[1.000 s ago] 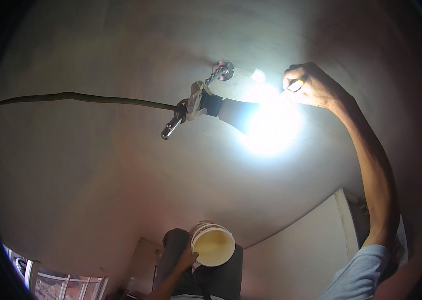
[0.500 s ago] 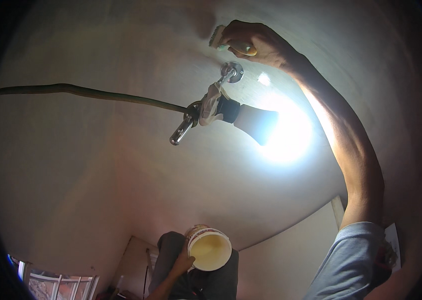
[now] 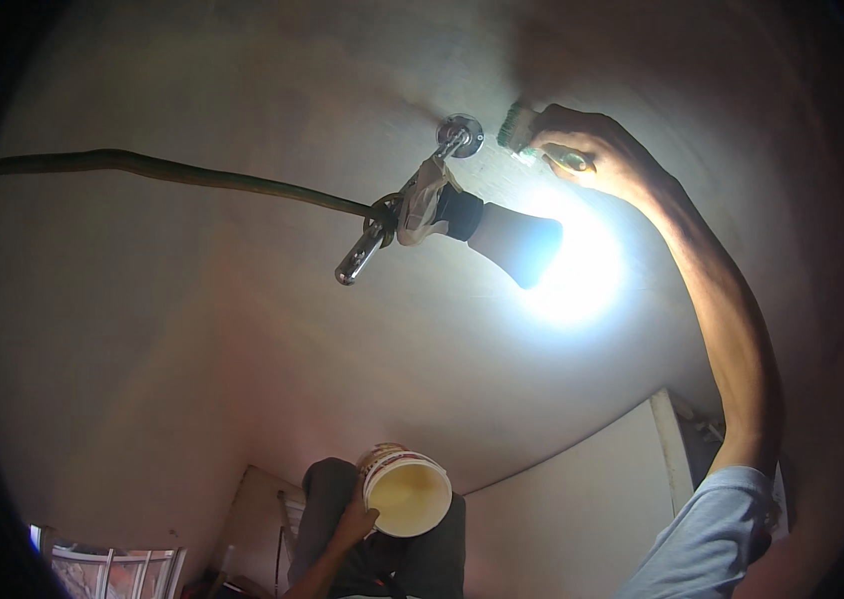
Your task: The person sits on the floor and paints a ceiling with a brush, repeatedly dipping the brush into a bucket of paint and applying it to the ceiling surface.
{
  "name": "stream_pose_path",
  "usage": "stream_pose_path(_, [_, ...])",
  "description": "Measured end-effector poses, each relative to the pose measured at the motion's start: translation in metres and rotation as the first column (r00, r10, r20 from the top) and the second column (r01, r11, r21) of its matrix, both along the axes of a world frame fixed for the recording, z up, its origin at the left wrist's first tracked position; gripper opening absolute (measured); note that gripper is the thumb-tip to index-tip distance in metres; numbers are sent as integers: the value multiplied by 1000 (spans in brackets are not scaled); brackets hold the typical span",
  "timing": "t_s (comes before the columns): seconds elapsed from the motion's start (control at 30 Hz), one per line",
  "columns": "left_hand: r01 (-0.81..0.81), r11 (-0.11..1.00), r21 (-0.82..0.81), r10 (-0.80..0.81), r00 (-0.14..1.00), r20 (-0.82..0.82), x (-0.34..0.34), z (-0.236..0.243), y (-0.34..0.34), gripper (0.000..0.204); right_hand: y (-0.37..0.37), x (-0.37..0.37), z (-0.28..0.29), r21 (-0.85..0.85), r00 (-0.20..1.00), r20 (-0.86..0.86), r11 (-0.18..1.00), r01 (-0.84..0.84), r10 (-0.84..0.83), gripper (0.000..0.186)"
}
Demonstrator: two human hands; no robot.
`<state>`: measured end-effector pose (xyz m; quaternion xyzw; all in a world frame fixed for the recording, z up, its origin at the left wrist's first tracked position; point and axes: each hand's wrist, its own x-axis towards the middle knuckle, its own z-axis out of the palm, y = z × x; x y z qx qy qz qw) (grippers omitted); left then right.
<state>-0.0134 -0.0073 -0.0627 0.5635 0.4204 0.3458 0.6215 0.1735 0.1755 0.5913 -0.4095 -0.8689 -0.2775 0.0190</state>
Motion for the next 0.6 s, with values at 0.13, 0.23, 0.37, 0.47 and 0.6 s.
stream_pose_path(0.13, [-8, 1000, 6, 7, 999, 36, -2, -6, 2, 86, -12, -14, 2, -51, 990, 5, 989, 141, -141, 24])
stream_pose_path(0.23, [-10, 1000, 3, 10, 998, 54, 1, -6, 4, 87, -23, -39, 25, 60, 974, 148, 985, 161, -169, 18])
stream_pose_path(0.37, [-2, 1000, -27, 4, 998, 68, -9, 20, 2, 86, -7, -65, 45, 164, 947, 197, 961, 223, -253, 17])
stream_pose_path(0.47, [-35, 998, 44, 32, 997, 66, 0, -2, 1, 88, 19, -86, 47, 244, 944, 250, 957, 154, -216, 18])
stream_pose_path(0.6, [6, 999, 41, -9, 997, 81, -6, 7, 0, 91, 41, -124, 49, 263, 914, 289, 942, 210, -285, 29])
